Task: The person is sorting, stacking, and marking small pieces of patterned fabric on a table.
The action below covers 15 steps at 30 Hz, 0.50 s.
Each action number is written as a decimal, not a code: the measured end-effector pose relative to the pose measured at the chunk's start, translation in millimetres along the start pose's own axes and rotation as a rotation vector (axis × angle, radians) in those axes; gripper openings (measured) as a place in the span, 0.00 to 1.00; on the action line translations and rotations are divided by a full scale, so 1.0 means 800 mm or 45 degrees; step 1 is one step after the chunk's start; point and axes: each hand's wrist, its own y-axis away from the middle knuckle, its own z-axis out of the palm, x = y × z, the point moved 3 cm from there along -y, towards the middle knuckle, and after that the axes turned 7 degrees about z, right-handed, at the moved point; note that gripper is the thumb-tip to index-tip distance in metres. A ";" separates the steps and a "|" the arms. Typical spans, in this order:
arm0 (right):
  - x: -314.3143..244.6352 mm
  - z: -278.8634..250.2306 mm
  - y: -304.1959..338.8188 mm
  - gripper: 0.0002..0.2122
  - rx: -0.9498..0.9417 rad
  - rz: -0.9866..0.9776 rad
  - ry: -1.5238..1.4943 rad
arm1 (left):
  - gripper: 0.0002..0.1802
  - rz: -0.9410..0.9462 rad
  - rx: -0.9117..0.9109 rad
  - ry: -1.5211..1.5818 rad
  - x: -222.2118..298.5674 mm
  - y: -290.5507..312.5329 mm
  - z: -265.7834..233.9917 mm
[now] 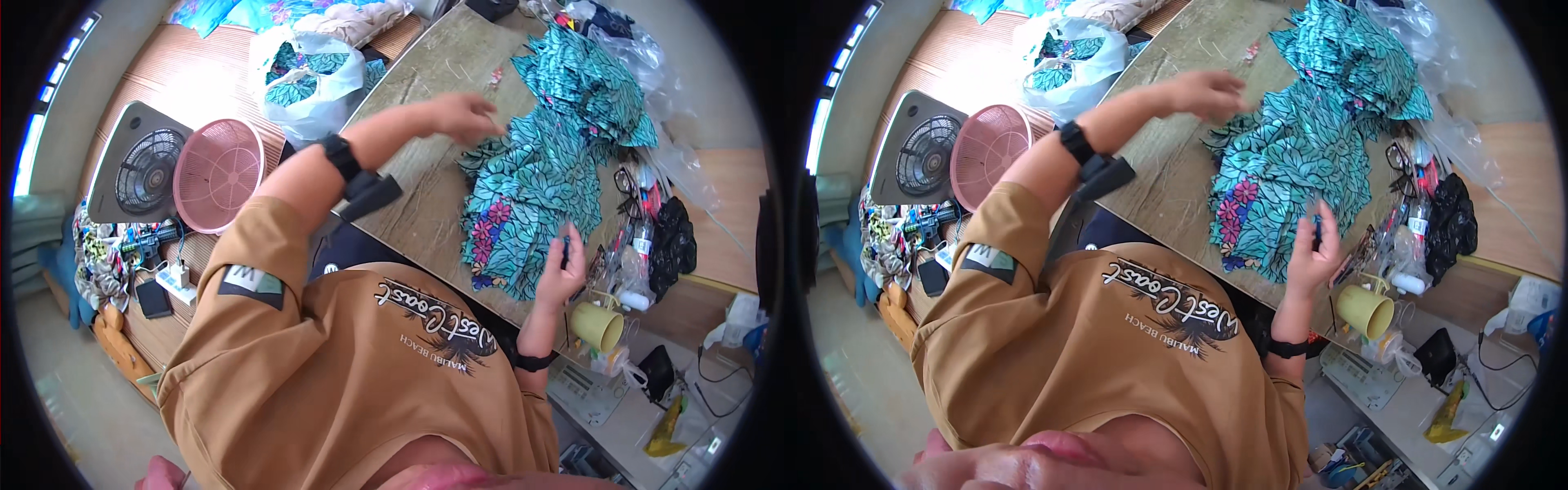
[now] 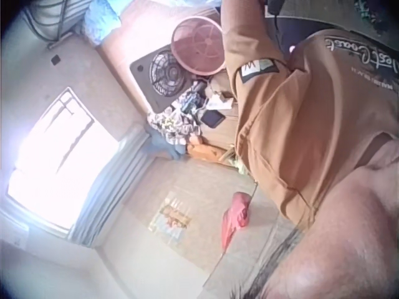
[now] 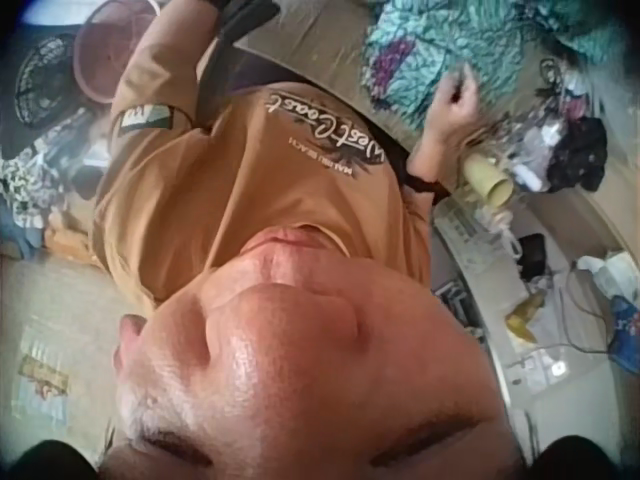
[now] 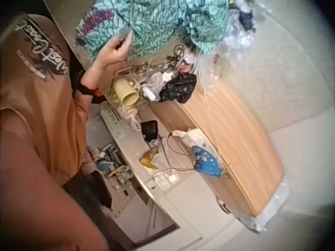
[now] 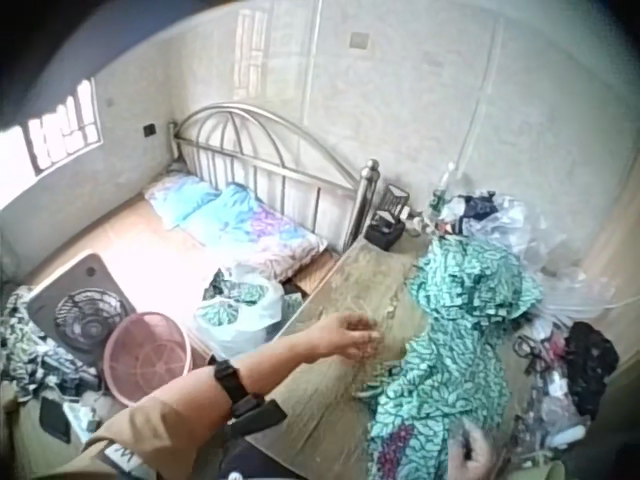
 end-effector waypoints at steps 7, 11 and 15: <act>-0.019 0.052 -0.014 0.15 -0.247 0.035 0.222 | 0.14 0.135 1.100 0.517 -0.107 0.029 -0.230; -0.005 0.060 -0.020 0.15 -0.278 -0.086 0.331 | 0.13 -0.185 0.910 0.333 -0.229 -0.015 -0.237; -0.005 0.064 -0.017 0.16 -0.303 -0.027 0.478 | 0.16 0.183 0.321 -0.502 -0.374 -0.061 -0.234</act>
